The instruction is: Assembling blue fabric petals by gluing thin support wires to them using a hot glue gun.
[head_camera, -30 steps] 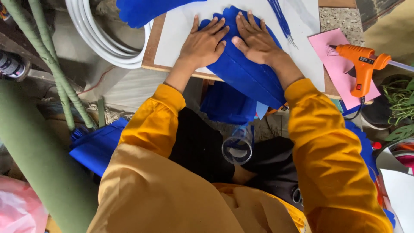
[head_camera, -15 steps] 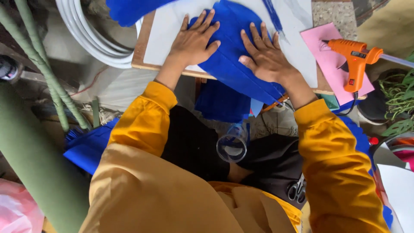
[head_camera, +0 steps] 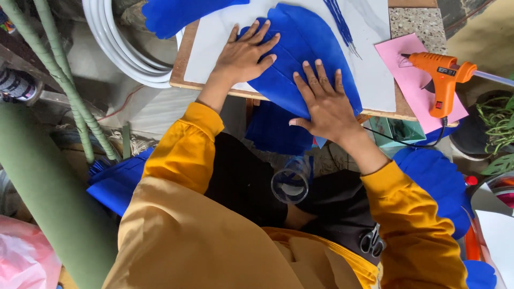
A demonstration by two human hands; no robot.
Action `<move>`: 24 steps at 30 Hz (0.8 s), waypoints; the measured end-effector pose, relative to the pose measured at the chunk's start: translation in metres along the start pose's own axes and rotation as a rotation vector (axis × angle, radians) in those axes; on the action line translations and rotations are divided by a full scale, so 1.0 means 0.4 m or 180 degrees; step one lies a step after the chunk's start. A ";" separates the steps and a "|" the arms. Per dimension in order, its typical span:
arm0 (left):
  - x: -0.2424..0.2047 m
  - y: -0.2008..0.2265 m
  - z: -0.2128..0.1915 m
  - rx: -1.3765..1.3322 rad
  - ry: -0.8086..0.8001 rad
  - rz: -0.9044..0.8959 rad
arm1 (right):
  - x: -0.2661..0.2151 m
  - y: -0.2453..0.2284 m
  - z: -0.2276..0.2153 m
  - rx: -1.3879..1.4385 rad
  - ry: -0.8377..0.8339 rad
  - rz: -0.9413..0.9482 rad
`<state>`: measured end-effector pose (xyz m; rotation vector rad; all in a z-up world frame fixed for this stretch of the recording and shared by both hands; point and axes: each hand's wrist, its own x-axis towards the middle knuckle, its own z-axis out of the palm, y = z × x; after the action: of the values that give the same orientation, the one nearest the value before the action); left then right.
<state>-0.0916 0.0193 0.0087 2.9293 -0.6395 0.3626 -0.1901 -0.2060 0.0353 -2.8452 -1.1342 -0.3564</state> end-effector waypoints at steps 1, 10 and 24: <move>0.001 -0.002 -0.001 -0.0009 0.0022 -0.0005 | 0.000 -0.001 0.004 -0.0028 -0.0036 0.0078; -0.023 0.003 -0.038 -0.0369 0.1172 -0.0218 | -0.114 -0.017 0.004 -0.0602 0.0527 0.0626; -0.276 -0.055 -0.053 -0.2752 0.4810 -0.1133 | -0.240 -0.016 -0.114 0.0637 0.1476 0.1255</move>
<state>-0.1839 0.0864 -0.0009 1.2749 0.0285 1.4726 -0.2708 -0.2719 0.0568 -2.5315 -0.4827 -0.7674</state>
